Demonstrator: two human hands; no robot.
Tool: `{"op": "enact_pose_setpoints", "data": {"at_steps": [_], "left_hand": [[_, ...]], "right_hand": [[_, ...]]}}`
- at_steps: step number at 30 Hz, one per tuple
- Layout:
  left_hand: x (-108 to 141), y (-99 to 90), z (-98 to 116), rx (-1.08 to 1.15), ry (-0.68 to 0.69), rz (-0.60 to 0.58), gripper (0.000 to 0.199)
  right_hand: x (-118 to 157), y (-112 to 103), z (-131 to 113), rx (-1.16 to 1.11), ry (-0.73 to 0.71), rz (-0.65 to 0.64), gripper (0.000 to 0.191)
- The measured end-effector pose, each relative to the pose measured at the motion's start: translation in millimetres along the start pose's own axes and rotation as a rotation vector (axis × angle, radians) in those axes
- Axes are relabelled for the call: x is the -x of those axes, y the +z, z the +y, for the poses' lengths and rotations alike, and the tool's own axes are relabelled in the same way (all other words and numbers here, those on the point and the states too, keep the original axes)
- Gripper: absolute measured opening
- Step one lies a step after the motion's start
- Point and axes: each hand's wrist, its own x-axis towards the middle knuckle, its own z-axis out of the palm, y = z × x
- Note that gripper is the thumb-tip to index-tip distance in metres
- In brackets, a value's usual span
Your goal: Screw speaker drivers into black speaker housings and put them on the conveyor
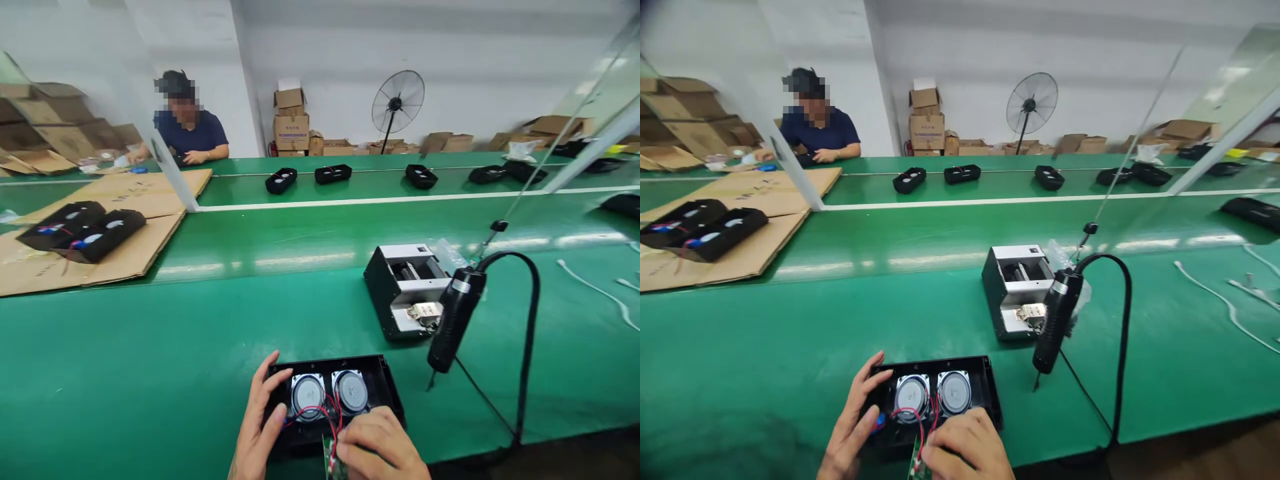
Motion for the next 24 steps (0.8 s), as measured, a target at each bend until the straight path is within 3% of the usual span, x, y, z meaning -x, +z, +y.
{"op": "enact_pose_setpoints", "data": {"at_steps": [3,7,10,14,16,20,24], "left_hand": [[9.4,8.3,1.5,-0.079,0.055,-0.046,0.049],[0.5,1.0,4.6,-0.229,0.086,-0.082,0.035],[-11.3,1.6,9.1,-0.286,0.103,-0.051,0.03],[-17.4,12.4,18.2,-0.254,0.13,0.048,0.023],[-16.0,13.6,22.5,-0.251,0.186,0.041,0.017],[-11.4,0.8,27.5,-0.384,0.356,-0.114,0.021],[-12.7,-9.1,23.8,-0.672,0.617,-0.371,0.044]], "right_hand": [[-3.0,-5.4,-2.4,-0.093,0.083,0.05,0.01],[-0.9,-11.4,-2.4,-0.143,0.314,0.15,0.014],[-6.2,-17.1,-1.2,-0.121,0.325,0.058,0.025],[-24.5,-21.3,-4.7,0.039,0.207,-0.122,0.026],[-32.7,-21.3,-7.4,0.119,0.137,-0.221,0.028],[-33.6,-17.4,-6.8,0.211,0.063,-0.377,0.034],[-23.0,-10.0,-1.3,0.238,0.048,-0.392,0.028]]}}
